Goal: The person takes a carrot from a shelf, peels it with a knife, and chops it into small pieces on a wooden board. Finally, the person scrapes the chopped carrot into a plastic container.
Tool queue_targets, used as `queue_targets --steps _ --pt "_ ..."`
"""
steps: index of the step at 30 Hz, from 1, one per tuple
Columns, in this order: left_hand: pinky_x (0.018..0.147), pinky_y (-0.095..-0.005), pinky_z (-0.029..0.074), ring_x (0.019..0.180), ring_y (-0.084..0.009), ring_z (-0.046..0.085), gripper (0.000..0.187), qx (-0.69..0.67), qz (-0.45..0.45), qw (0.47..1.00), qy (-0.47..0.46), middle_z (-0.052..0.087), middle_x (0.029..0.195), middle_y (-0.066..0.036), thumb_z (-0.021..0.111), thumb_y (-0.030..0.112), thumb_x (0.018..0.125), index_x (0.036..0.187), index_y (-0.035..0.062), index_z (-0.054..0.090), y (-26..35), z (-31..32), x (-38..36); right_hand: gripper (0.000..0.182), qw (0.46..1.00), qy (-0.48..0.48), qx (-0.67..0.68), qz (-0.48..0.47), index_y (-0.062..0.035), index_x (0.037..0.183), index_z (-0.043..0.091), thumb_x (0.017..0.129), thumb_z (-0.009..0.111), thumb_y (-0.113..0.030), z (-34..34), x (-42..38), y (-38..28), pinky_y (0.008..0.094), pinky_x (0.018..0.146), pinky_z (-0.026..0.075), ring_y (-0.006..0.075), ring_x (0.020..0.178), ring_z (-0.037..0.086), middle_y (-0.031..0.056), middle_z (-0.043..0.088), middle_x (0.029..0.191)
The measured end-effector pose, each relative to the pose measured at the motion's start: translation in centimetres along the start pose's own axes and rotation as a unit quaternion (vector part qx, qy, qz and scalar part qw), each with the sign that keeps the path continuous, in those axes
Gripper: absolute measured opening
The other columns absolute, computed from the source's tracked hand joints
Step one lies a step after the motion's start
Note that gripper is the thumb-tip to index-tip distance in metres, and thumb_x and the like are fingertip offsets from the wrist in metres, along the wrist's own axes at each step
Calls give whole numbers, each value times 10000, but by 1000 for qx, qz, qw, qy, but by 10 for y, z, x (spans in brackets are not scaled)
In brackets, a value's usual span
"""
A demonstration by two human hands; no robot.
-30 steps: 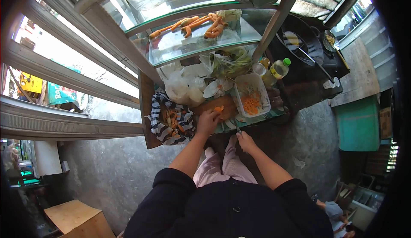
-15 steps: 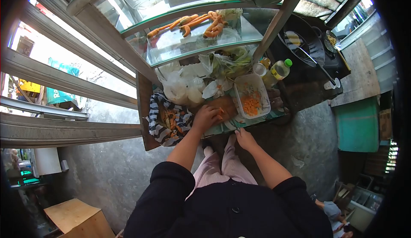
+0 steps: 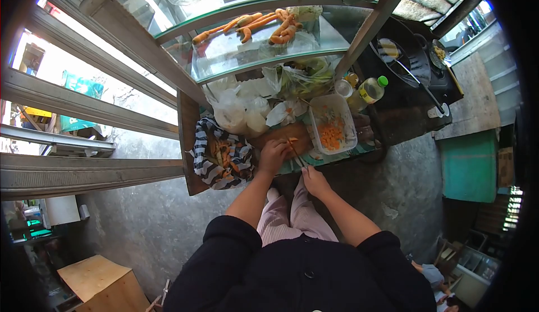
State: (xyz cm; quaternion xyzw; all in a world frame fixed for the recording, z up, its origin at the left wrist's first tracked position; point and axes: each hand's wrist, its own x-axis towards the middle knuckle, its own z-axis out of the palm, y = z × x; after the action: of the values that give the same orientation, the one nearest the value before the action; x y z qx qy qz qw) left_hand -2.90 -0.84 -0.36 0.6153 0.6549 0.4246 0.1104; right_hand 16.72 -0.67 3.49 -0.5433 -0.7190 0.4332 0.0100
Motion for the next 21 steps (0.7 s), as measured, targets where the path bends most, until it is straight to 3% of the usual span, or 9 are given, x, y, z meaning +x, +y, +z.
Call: queue_targets --steps 9,21 --pt "749 -378 520 842 -276 641 185 -5 12 1000 5 689 863 -79 784 130 675 831 63 711 -9 5 -1 335 997 24 -78 19 38 1015 529 985 428 -280 13 -7 1 535 752 506 465 836 636 302 643 827" --pt "720 -390 512 804 -283 626 167 3 -3 1000 6 656 805 -75 771 167 681 786 78 677 -7 4 0 315 994 11 -106 26 39 1028 524 978 445 -262 7 -18 10 530 765 512 460 845 643 299 653 885"
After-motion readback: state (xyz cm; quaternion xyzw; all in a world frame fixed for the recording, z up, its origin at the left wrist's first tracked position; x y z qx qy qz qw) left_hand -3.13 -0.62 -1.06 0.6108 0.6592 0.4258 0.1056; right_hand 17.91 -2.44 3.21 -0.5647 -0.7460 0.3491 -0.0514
